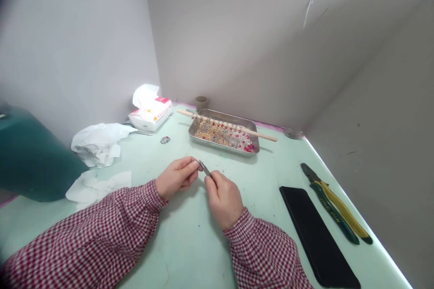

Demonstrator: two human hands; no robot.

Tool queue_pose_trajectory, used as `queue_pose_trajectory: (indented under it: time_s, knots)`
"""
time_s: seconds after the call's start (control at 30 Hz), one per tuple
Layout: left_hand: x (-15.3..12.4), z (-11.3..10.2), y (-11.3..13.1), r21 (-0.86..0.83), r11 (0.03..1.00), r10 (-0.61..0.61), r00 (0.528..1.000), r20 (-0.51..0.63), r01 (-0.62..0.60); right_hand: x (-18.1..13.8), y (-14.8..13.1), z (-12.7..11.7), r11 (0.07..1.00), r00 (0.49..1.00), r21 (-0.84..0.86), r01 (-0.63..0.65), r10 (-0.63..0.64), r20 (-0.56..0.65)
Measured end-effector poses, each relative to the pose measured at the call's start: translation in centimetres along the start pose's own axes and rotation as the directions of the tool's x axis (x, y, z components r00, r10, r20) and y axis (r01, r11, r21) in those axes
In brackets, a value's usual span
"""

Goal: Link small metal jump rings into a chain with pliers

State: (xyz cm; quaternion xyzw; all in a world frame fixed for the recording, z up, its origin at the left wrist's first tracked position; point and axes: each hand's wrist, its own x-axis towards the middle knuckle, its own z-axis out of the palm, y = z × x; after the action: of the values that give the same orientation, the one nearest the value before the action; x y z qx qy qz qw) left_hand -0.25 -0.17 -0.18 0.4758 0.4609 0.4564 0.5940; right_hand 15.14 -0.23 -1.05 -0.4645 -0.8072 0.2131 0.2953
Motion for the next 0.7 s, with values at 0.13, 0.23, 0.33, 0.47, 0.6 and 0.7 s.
queue_pose_trajectory:
  time_s: [0.13, 0.23, 0.33, 0.47, 0.6, 0.7]
  knots:
    - [-0.15, 0.1, 0.2, -0.093, 0.994, -0.051, 0.996, 0.074, 0.058, 0.12, 0.09, -0.25, 0.997, 0.999, 0.075, -0.035, 0.033, 0.018]
    - [-0.18, 0.01, 0.2, -0.059, 0.996, -0.07, 0.995, 0.073, 0.074, 0.11, 0.04, -0.32, 0.994, 0.999, 0.097, -0.039, 0.038, 0.018]
    - [-0.15, -0.18, 0.11, -0.073, 0.994, -0.071, 0.994, 0.084, 0.077, 0.13, -0.06, -0.48, 0.992, 0.998, 0.116, -0.047, 0.043, 0.04]
    - [-0.2, -0.33, 0.14, -0.126, 0.987, -0.089, 0.992, 0.091, 0.1, 0.16, -0.07, -0.73, 0.985, 0.997, 0.159, -0.066, 0.057, 0.059]
    - [-0.33, -0.49, 0.34, -0.218, 0.962, -0.134, 0.981, 0.142, 0.163, 0.12, 0.09, -0.75, 0.984, 0.997, 0.172, -0.053, 0.041, 0.071]
    - [-0.35, -0.8, 0.41, -0.276, 0.934, -0.167, 0.96, 0.225, 0.227, 0.12, 0.14, -0.61, 0.987, 0.998, 0.158, -0.017, 0.007, 0.067]
